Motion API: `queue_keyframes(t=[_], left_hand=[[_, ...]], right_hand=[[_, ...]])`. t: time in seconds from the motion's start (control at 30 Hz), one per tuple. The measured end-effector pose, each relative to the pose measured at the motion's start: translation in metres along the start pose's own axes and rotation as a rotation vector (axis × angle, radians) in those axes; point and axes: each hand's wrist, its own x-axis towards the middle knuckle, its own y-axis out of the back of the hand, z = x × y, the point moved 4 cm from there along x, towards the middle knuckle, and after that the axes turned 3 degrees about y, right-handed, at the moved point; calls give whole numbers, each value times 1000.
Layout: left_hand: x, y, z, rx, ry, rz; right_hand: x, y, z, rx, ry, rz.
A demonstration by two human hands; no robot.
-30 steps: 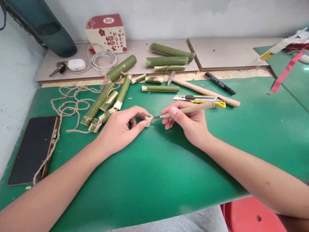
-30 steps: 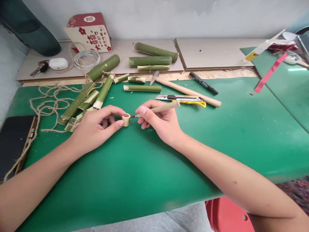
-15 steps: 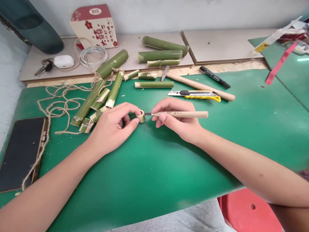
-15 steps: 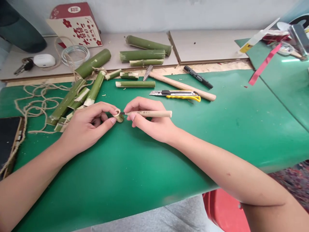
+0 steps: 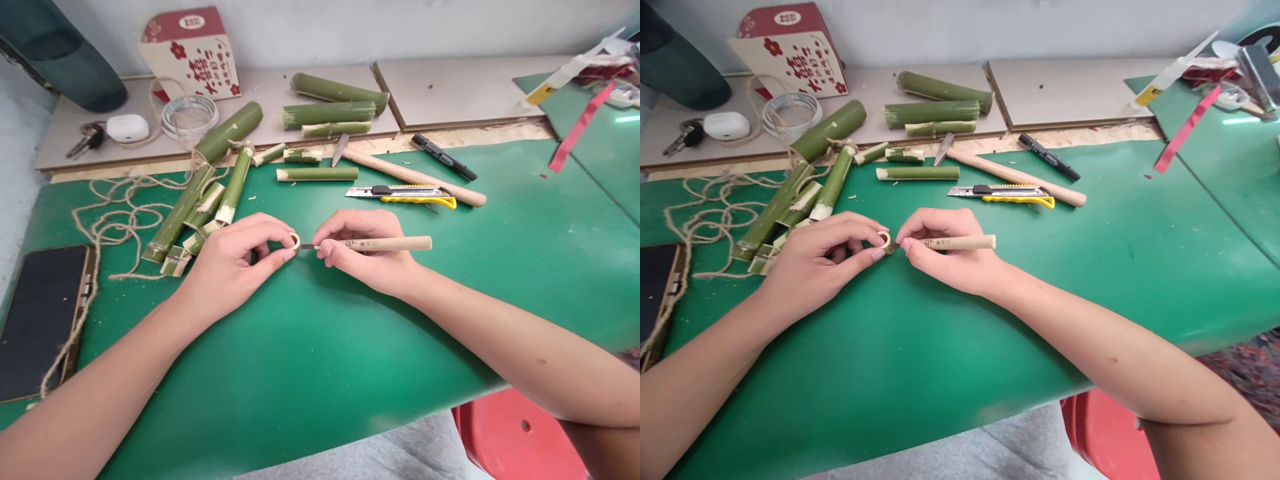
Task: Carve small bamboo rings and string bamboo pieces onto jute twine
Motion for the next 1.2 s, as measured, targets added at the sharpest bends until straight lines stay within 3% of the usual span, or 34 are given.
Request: queue_keyframes(t=[0.47,0.6,0.77,1.2], left_hand=[[1,3,-2,-27,61,30],[0,3,-3,-8,84,10],[-1,3,-2,-8,91,4],[-1,4,-3,-15,85,20]], right_hand=[[4,-2,6,-15,-90,23],[5,-4,6,-59,-74,-22],[4,0,3,-3,-61,63],[3,-2,2,-3,-54,21]])
